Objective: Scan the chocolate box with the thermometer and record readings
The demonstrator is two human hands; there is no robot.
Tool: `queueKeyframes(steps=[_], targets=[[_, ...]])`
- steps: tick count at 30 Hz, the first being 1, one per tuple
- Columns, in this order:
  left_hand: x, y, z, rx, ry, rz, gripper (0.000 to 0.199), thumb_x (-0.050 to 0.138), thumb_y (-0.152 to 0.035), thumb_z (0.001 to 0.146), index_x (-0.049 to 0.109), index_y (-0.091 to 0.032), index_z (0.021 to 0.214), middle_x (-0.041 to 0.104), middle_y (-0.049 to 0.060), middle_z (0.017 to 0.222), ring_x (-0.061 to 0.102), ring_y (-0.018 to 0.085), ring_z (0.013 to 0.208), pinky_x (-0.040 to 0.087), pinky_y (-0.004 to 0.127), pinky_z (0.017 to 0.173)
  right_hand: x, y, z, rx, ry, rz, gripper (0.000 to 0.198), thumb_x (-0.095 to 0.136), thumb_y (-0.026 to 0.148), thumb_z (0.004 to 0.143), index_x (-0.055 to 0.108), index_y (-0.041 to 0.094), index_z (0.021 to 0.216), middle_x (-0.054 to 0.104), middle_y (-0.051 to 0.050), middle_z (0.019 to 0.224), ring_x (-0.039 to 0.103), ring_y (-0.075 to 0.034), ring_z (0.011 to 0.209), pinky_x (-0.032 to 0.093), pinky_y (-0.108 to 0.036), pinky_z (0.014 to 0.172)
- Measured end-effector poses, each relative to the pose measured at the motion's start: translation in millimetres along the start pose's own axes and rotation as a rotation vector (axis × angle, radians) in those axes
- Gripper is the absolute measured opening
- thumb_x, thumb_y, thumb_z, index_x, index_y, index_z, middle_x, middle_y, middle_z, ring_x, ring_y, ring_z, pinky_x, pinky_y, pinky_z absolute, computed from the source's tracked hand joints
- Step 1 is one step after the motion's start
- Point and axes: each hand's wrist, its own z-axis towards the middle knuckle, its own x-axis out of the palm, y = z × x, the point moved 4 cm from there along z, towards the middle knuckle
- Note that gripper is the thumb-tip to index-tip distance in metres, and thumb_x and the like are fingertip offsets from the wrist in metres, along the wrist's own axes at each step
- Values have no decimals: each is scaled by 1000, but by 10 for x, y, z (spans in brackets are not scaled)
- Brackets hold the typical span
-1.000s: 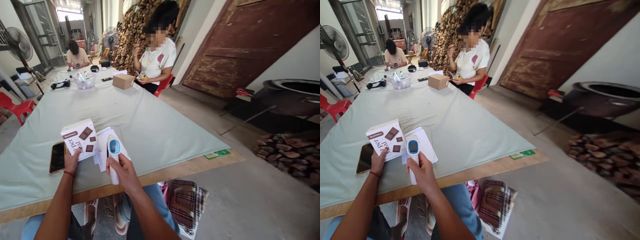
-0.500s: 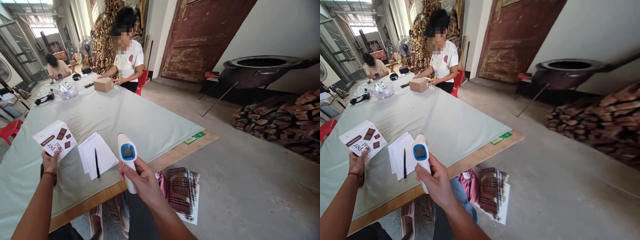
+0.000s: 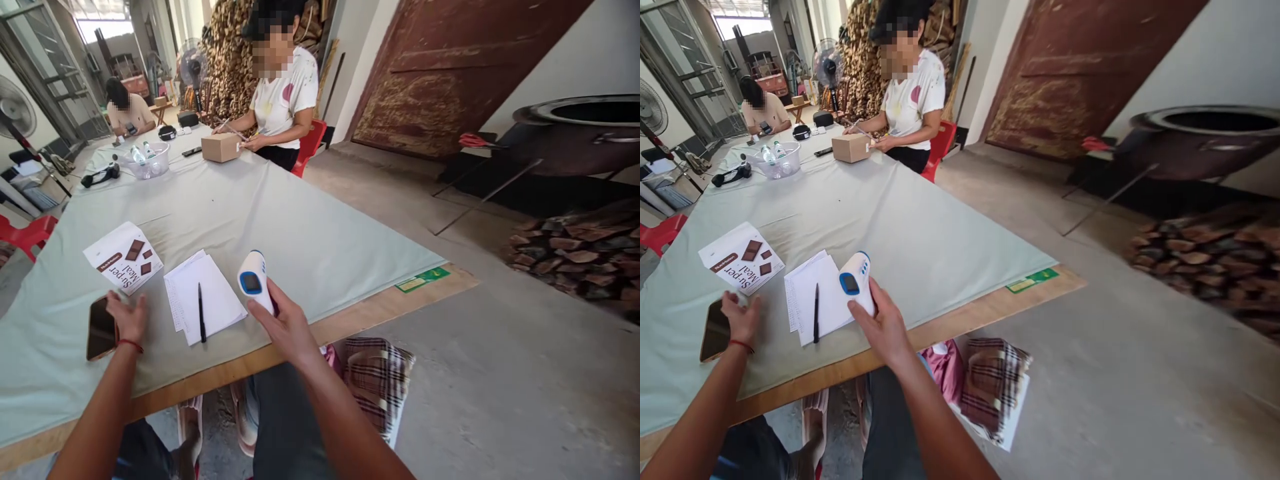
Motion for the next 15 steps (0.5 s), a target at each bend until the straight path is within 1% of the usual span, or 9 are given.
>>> queueKeyframes(steps=[1, 3, 5, 7, 9, 11, 13, 14, 15], targets=[[26, -37, -162, 51, 65, 11, 68, 71, -40, 71, 42, -16, 128, 52, 17, 128, 51, 31, 121, 41, 50, 105, 26, -102, 121, 14, -18, -168, 53, 56, 46, 85, 55, 18, 130, 67, -9, 101, 62, -25, 93, 48, -34, 78], [98, -153, -462, 192, 258, 32, 59, 65, -43, 77, 48, -16, 127, 55, 16, 127, 53, 31, 120, 40, 49, 106, 88, -316, 365, 73, -15, -491, 55, 59, 39, 83, 53, 18, 133, 67, -12, 107, 62, -28, 98, 48, -35, 78], [140, -273, -679, 318, 409, 62, 53, 63, -45, 81, 53, -18, 125, 60, 14, 124, 55, 30, 118, 39, 49, 107, 142, -485, 567, 49, -4, -693, 53, 60, 35, 84, 53, 20, 134, 67, -13, 112, 61, -29, 102, 46, -34, 78], [148, -359, -792, 398, 488, 79, 46, 57, -44, 86, 56, -20, 124, 60, 13, 125, 54, 29, 119, 38, 48, 108, 186, -620, 695, -18, 35, -826, 46, 60, 32, 84, 58, 18, 127, 68, -14, 110, 60, -30, 101, 44, -35, 78], [142, -398, -837, 435, 521, 95, 40, 52, -41, 90, 59, -20, 124, 59, 12, 128, 53, 27, 121, 37, 47, 109, 198, -721, 745, -89, 46, -923, 35, 58, 33, 85, 64, 18, 117, 69, -16, 104, 60, -30, 96, 42, -37, 77], [145, -413, -872, 458, 549, 127, 41, 52, -39, 90, 60, -20, 125, 56, 13, 131, 50, 28, 124, 36, 48, 109, 193, -768, 737, -166, -5, -982, 31, 56, 35, 87, 67, 17, 109, 67, -18, 102, 57, -31, 96, 40, -40, 78], [160, -428, -920, 488, 585, 161, 46, 56, -43, 88, 60, -20, 128, 53, 15, 134, 47, 30, 127, 33, 49, 111, 221, -750, 689, -258, -89, -982, 31, 55, 37, 88, 69, 17, 107, 64, -19, 107, 53, -33, 101, 38, -44, 82], [168, -440, -946, 504, 601, 176, 49, 58, -45, 86, 60, -20, 128, 51, 15, 135, 45, 31, 128, 31, 50, 111, 270, -723, 656, -312, -99, -961, 31, 55, 37, 89, 69, 18, 108, 63, -19, 110, 51, -33, 104, 37, -45, 85], [176, -453, -972, 518, 615, 189, 52, 60, -48, 85, 60, -20, 128, 49, 16, 137, 43, 32, 130, 30, 51, 112, 350, -689, 621, -369, -69, -930, 30, 53, 36, 90, 70, 19, 108, 62, -17, 111, 49, -33, 105, 37, -45, 87]])
